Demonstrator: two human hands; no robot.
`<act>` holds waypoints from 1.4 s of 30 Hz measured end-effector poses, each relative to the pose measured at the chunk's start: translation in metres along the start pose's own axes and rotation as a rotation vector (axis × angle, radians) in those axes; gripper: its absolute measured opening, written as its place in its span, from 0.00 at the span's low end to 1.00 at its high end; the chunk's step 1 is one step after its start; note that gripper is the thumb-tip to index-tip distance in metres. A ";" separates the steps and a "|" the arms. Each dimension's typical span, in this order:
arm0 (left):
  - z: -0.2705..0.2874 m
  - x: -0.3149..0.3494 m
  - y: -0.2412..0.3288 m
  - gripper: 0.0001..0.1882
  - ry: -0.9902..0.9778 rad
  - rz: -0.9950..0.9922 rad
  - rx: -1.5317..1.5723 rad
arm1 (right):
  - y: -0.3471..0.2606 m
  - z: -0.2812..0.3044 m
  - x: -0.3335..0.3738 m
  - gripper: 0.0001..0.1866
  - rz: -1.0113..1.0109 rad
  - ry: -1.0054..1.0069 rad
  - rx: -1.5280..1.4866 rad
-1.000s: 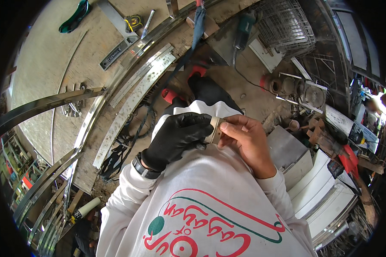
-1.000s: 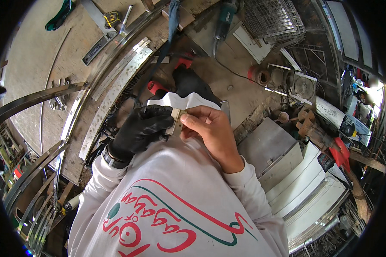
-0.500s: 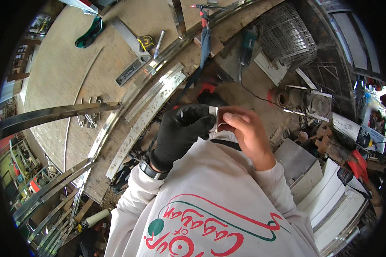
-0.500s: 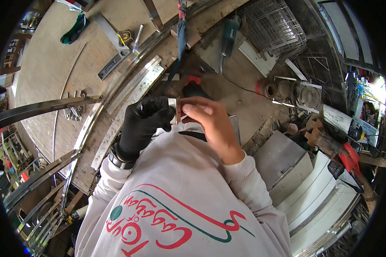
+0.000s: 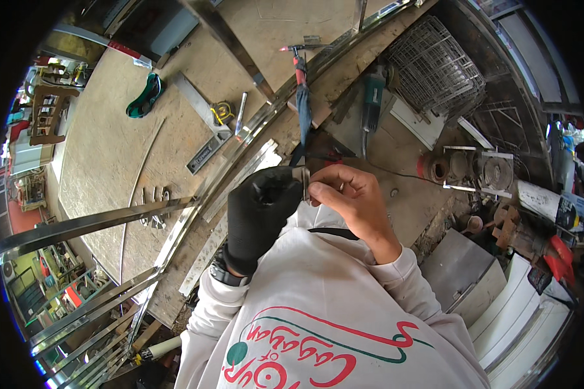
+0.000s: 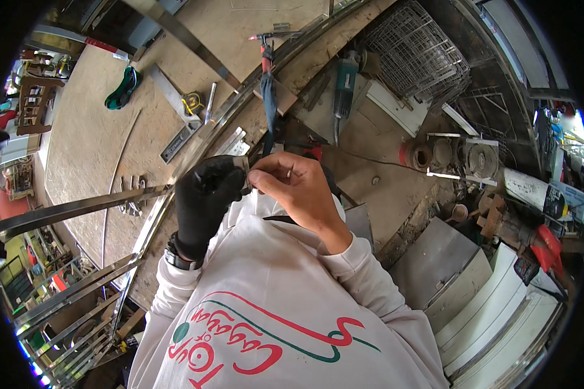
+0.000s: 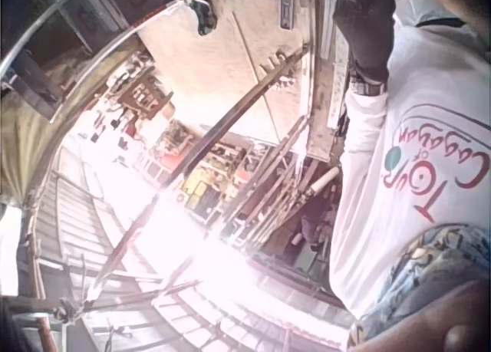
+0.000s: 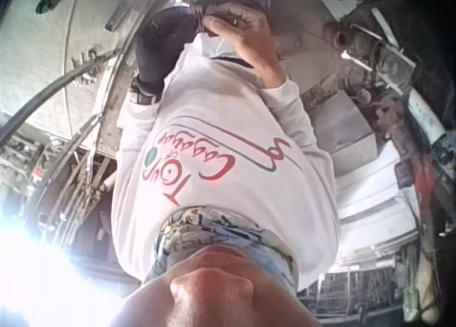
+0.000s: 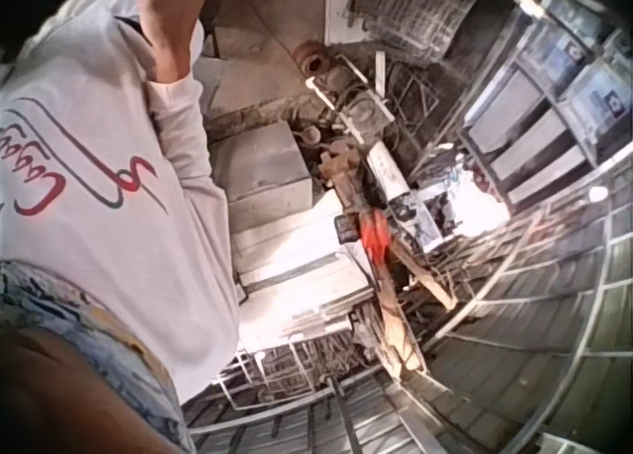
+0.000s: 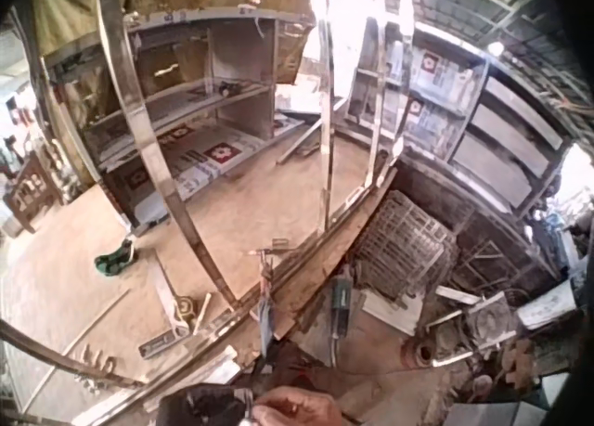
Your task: The person measures and marks metal bars, then uses an angle grinder to cut and smooth them. They weld small metal pieces onto the bars and continue grinding the edges. The work is performed on a cluttered workbench in a metal fabrication workshop.
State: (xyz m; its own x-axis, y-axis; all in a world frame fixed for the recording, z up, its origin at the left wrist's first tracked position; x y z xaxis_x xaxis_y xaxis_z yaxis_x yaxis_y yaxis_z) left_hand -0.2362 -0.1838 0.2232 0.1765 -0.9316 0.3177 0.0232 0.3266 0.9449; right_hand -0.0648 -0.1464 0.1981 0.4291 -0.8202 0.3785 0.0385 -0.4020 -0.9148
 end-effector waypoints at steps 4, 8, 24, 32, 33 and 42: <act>-0.022 -0.026 0.004 0.10 -0.056 0.195 0.347 | -0.017 0.026 -0.019 0.11 0.021 -0.145 -0.225; -0.054 -0.054 0.024 0.12 0.045 0.065 0.073 | -0.030 0.065 -0.044 0.12 -0.046 -0.135 0.060; -0.101 -0.112 0.013 0.10 0.135 0.271 0.361 | -0.049 0.137 -0.129 0.05 -0.197 -0.319 0.099; -0.102 -0.178 -0.175 0.14 0.107 0.259 0.388 | 0.105 0.165 -0.204 0.10 -0.489 0.000 0.008; -0.099 -0.182 -0.189 0.14 0.177 0.230 0.304 | 0.111 0.166 -0.214 0.11 -0.462 0.049 0.059; -0.073 -0.186 -0.150 0.24 0.638 -0.044 -0.460 | 0.151 0.111 -0.213 0.11 -0.492 0.315 -0.088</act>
State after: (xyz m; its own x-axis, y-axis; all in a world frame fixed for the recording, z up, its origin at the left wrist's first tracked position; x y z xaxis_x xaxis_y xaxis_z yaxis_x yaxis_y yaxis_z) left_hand -0.2004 -0.0478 0.0165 0.6932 -0.7195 0.0423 0.4235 0.4542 0.7838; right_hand -0.0507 0.0128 -0.0369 0.0901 -0.6045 0.7915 0.0841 -0.7873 -0.6109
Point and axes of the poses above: each hand's wrist, its own x-axis away from the middle knuckle, its own z-axis out of the back of the hand, y = z × x, the point moved 6 cm from there along -x, towards the middle knuckle, and after that the axes turned 7 degrees about x, right-handed, at the moved point
